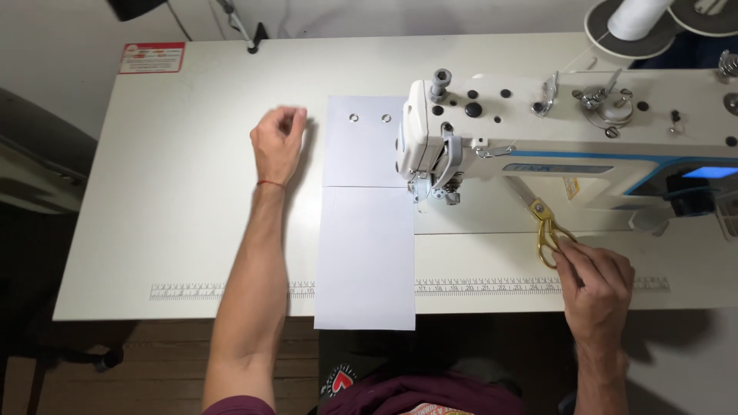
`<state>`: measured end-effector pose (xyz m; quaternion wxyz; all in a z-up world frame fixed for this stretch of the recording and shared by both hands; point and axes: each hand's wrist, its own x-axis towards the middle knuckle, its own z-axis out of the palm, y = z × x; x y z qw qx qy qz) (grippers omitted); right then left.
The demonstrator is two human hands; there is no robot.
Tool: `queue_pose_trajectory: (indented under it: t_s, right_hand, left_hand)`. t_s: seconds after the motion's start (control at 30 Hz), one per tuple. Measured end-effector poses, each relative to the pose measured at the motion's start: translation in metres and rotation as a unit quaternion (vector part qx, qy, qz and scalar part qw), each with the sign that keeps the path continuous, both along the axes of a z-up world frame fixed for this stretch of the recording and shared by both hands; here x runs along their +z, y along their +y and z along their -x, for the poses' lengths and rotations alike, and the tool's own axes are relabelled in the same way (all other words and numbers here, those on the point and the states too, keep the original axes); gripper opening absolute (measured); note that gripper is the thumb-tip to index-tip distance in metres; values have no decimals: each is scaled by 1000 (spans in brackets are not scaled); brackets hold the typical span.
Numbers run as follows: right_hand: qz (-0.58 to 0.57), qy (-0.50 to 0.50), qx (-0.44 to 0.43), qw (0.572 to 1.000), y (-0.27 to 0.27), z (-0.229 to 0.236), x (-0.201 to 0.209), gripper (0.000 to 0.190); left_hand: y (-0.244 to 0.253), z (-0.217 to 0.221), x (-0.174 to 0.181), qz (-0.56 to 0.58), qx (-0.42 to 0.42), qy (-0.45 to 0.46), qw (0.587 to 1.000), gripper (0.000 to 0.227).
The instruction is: Cutting and trimming white material strips using scissors at a sewing station
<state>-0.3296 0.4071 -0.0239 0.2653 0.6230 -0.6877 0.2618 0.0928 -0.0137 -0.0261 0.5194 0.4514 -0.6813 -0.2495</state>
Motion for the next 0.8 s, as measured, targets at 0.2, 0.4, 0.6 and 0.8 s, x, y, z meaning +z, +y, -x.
queue_pose_trajectory:
  t_s: [0.2,0.4,0.6,0.8]
  right_hand:
    - [-53,-56,-4,997,7,14,-5,26]
    - [-213,-118,-125,962,14,19,6,53]
    - [-214,-241,-141,936,23,13,14,59]
    - [-149,-389,-109,903,43,-3,30,65]
  left_hand:
    - [101,-15,36,-94,-12,-250,964,47]
    - [127,-22,-6,59,-1,-325,944,30]
    - [121,-24,-9,80,52,-394,914,27]
    - [119,-47,15,-70,92,-206,972,23]
